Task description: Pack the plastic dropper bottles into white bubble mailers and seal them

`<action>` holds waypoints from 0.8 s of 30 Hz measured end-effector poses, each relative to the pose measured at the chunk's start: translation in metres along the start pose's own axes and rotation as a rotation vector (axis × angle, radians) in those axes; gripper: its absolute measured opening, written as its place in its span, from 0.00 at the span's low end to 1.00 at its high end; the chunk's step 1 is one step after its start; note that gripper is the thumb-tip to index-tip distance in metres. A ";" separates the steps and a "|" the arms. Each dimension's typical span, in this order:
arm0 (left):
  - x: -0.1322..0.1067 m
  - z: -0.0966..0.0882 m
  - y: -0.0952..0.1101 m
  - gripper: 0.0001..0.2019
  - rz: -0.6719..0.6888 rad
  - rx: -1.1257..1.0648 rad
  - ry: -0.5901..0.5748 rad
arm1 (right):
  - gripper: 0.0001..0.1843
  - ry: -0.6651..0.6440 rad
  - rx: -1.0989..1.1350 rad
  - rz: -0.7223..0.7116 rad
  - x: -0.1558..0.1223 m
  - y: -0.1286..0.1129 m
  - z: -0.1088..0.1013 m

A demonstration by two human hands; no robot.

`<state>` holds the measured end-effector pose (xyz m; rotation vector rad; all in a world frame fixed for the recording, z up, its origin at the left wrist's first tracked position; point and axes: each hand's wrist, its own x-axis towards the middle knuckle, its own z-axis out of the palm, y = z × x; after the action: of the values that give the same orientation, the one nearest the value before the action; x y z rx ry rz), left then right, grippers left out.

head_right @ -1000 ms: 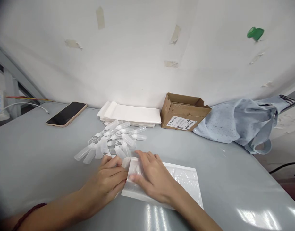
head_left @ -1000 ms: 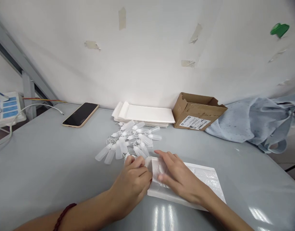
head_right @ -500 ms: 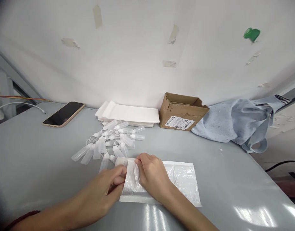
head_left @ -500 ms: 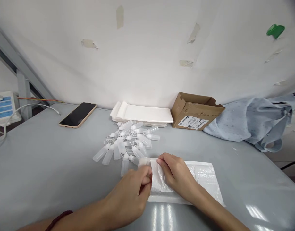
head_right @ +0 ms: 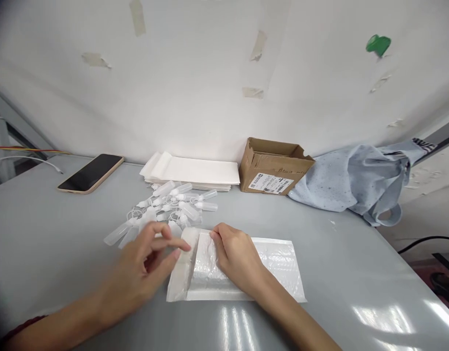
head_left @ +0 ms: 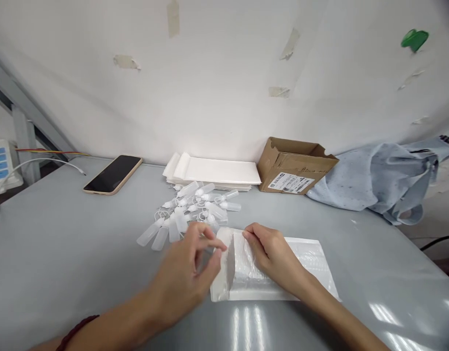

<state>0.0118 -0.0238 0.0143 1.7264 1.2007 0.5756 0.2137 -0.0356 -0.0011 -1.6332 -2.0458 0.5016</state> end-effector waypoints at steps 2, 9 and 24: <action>0.004 -0.002 0.001 0.14 -0.048 0.038 0.093 | 0.13 -0.002 0.013 0.005 0.000 0.000 -0.002; 0.012 -0.007 0.001 0.11 -0.207 0.095 -0.194 | 0.13 -0.010 0.021 -0.010 -0.003 -0.005 0.000; 0.011 0.007 -0.012 0.12 -0.140 0.007 -0.325 | 0.09 -0.251 -0.151 -0.452 -0.009 -0.004 0.000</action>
<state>0.0169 -0.0154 -0.0007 1.6503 1.0795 0.1969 0.2117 -0.0453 0.0001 -1.1686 -2.5979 0.4121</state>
